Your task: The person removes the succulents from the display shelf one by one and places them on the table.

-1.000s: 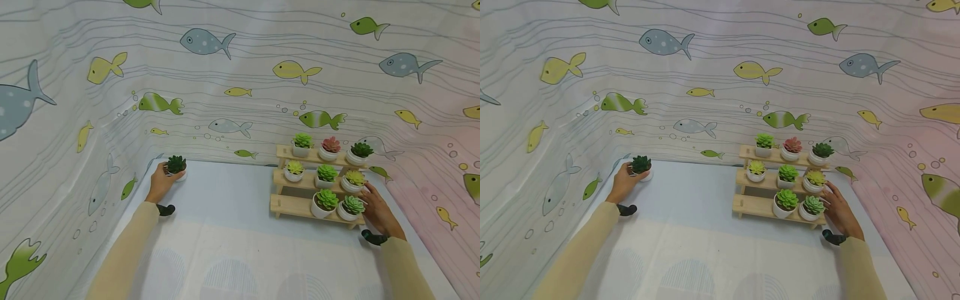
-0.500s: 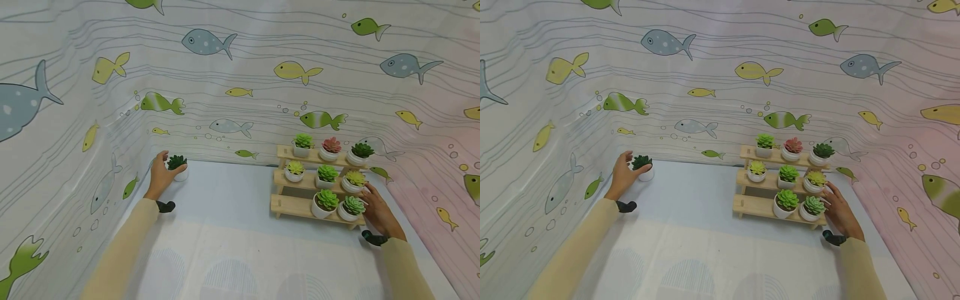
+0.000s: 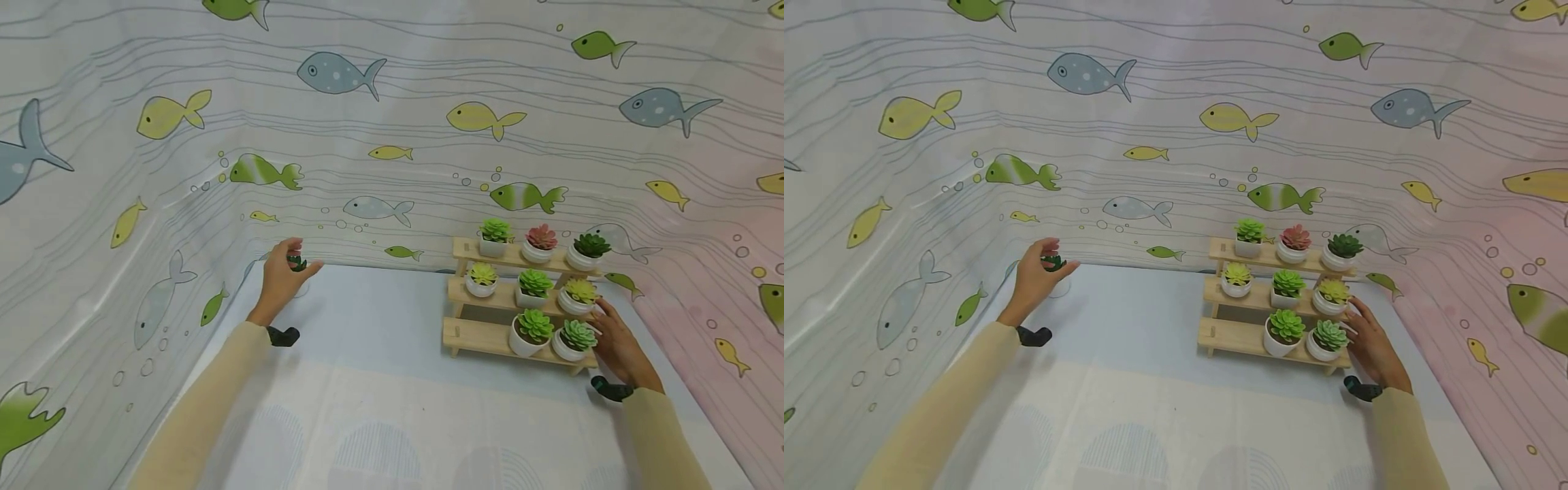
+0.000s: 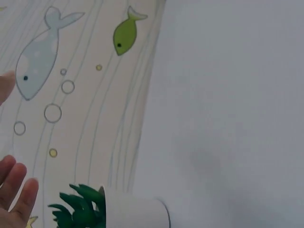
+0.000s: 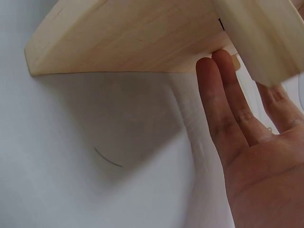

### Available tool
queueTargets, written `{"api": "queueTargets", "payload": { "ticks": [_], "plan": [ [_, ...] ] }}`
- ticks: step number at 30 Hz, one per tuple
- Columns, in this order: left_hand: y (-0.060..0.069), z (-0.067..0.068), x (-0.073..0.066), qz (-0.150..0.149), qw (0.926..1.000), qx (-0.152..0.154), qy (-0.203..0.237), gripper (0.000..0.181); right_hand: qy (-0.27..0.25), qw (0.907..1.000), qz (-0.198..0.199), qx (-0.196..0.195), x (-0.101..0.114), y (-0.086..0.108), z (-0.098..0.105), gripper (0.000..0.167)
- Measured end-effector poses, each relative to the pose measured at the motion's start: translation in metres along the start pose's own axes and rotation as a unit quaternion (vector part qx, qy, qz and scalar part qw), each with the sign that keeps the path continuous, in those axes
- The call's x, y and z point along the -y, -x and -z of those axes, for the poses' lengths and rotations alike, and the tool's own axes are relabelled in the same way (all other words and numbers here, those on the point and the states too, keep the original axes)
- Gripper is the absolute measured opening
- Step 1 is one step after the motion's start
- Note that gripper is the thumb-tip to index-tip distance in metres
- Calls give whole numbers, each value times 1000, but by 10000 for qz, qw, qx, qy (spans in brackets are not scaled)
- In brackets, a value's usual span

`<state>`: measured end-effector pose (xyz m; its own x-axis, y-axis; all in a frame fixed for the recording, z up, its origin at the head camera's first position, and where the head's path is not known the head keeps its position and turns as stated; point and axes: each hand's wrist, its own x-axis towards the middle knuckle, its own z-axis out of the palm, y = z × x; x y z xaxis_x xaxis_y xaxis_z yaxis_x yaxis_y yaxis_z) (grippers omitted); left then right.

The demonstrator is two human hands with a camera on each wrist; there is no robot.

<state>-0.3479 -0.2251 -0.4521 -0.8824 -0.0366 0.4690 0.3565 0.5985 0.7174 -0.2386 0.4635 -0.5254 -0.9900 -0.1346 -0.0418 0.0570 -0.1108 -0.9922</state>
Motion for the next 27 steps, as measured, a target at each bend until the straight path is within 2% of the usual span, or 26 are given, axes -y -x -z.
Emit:
{"api": "queueTargets", "payload": {
  "ticks": [6,13,20,27],
  "plan": [
    [1,-14,-20,-328,9983,310,363,68,29,10000,-42,-60,0,-1,0,62],
    [7,-33,-39,-508,9944,727,571,62,-95,9999,40,-28,-3,-1,2,60],
    [18,-57,-59,-717,9855,1312,798,59,-105,9999,20,-16,-4,-1,3,60],
    [31,-79,-85,-1078,9739,1782,908,52,-169,9999,-34,-8,-2,-1,2,61]
  ]
}}
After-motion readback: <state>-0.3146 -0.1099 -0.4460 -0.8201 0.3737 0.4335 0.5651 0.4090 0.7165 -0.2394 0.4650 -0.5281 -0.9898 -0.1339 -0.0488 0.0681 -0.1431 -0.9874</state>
